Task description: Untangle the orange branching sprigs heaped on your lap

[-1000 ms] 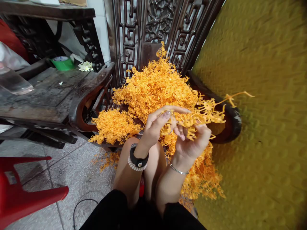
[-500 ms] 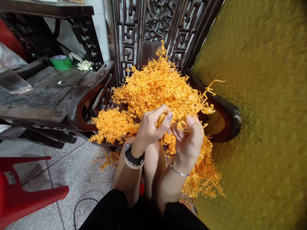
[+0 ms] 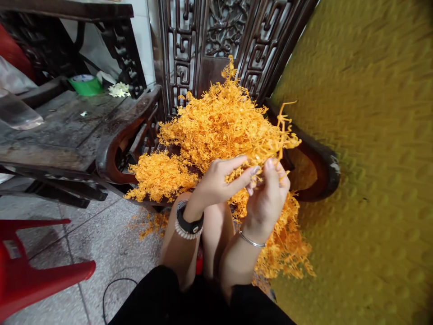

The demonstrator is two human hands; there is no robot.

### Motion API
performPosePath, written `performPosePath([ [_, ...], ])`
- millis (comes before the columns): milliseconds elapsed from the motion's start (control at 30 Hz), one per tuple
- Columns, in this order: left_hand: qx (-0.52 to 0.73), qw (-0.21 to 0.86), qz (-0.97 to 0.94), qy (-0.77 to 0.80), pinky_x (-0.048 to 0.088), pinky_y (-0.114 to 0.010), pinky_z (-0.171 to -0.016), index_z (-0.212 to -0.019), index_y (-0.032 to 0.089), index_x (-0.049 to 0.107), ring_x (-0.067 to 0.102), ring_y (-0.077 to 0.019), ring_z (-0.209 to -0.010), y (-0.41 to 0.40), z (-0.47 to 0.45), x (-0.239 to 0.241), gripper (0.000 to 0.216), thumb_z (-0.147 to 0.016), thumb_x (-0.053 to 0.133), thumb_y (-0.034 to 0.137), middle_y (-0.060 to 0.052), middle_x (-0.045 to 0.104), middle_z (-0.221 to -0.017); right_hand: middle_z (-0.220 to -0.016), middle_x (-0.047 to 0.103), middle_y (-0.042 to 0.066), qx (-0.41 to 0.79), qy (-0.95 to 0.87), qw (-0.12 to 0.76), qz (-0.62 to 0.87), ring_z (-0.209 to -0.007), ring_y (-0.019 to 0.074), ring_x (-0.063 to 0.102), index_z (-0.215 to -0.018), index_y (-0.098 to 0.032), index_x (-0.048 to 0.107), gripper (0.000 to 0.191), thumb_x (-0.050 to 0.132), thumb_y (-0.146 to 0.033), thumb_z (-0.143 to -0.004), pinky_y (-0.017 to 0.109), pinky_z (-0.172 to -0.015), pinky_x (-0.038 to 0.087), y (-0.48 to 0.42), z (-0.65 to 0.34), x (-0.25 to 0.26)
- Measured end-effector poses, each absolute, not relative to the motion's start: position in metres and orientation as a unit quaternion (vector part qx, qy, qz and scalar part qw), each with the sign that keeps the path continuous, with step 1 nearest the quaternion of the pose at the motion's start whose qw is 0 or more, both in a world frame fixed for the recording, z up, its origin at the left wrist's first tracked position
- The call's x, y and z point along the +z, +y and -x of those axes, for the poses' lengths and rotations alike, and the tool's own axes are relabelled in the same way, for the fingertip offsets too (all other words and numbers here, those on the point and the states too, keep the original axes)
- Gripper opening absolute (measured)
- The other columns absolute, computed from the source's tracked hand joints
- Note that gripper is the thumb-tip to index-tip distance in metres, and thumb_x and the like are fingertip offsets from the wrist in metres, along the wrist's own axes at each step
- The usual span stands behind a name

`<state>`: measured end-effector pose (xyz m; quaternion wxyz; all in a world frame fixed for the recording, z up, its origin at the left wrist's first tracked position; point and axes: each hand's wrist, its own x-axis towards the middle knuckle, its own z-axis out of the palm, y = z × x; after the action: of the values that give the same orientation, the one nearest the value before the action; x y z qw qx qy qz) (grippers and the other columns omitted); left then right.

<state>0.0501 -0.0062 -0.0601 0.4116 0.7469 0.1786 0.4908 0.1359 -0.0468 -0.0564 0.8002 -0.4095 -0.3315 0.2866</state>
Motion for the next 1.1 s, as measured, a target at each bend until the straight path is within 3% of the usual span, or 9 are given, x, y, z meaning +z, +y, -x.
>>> performPosePath([
  [167,0.535,0.496,-0.671,0.129,0.041,-0.020,-0.049,-0.072,0.017,0.052,0.046,-0.0073,-0.054,-0.008,-0.051,-0.064,0.020,-0.085,0.052,0.032,0.003,0.047,-0.061,-0.049,0.024,-0.010,0.347,-0.295,0.821,0.345,-0.036,0.0031,0.015,-0.063,-0.021,0.043,0.027,0.062,-0.036,-0.075,0.017,-0.031,0.015,-0.045,-0.129,-0.057],
  [367,0.554,0.578,-0.594,0.077,0.040,-0.014,-0.039,-0.075,0.017,0.054,0.049,-0.0045,-0.047,-0.003,-0.055,-0.070,0.021,-0.084,0.054,0.036,0.003,0.050,-0.060,-0.045,0.021,-0.011,0.472,-0.221,0.802,0.292,-0.034,0.0014,0.013,-0.060,-0.019,0.044,0.029,0.061,-0.035,-0.077,0.012,-0.032,0.017,-0.044,-0.121,-0.055],
  [567,0.631,0.649,-0.424,0.006,0.029,-0.011,-0.027,-0.060,0.020,0.034,0.020,-0.0029,-0.029,0.001,-0.040,-0.061,0.040,-0.085,0.043,0.049,0.010,0.018,-0.039,-0.043,0.019,-0.010,0.488,-0.237,0.819,0.187,-0.033,0.0030,0.013,-0.056,-0.019,0.038,0.034,0.056,-0.032,-0.081,0.013,-0.033,0.024,-0.044,-0.138,-0.051],
  [700,0.614,0.665,-0.425,-0.012,0.039,-0.012,-0.036,-0.066,0.019,0.043,0.031,-0.0029,-0.034,0.002,-0.034,-0.061,0.030,-0.084,0.052,0.041,0.009,0.033,-0.042,-0.040,0.020,-0.010,0.483,-0.308,0.787,0.229,-0.031,0.0038,0.015,-0.053,-0.019,0.036,0.039,0.052,-0.039,-0.082,0.017,-0.033,0.027,-0.048,-0.135,-0.049],
  [867,0.566,0.674,-0.475,-0.021,0.042,-0.015,-0.037,-0.080,0.019,0.049,0.043,-0.0039,-0.038,0.001,-0.039,-0.067,0.023,-0.083,0.054,0.041,0.006,0.047,-0.051,-0.040,0.021,-0.011,0.490,-0.319,0.759,0.286,-0.032,0.0022,0.019,-0.050,-0.019,0.029,0.046,0.062,-0.041,-0.072,0.016,-0.032,0.023,-0.050,-0.122,-0.054],
  [1100,0.583,0.605,-0.537,0.083,0.046,-0.015,-0.044,-0.083,0.020,0.050,0.054,-0.0060,-0.054,-0.002,-0.030,-0.061,0.015,-0.081,0.059,0.031,0.003,0.053,-0.069,-0.042,0.024,-0.011,0.459,-0.306,0.763,0.337,-0.033,0.0029,0.022,-0.053,-0.020,0.030,0.048,0.066,-0.048,-0.068,0.018,-0.034,0.026,-0.047,-0.129,-0.063],
])
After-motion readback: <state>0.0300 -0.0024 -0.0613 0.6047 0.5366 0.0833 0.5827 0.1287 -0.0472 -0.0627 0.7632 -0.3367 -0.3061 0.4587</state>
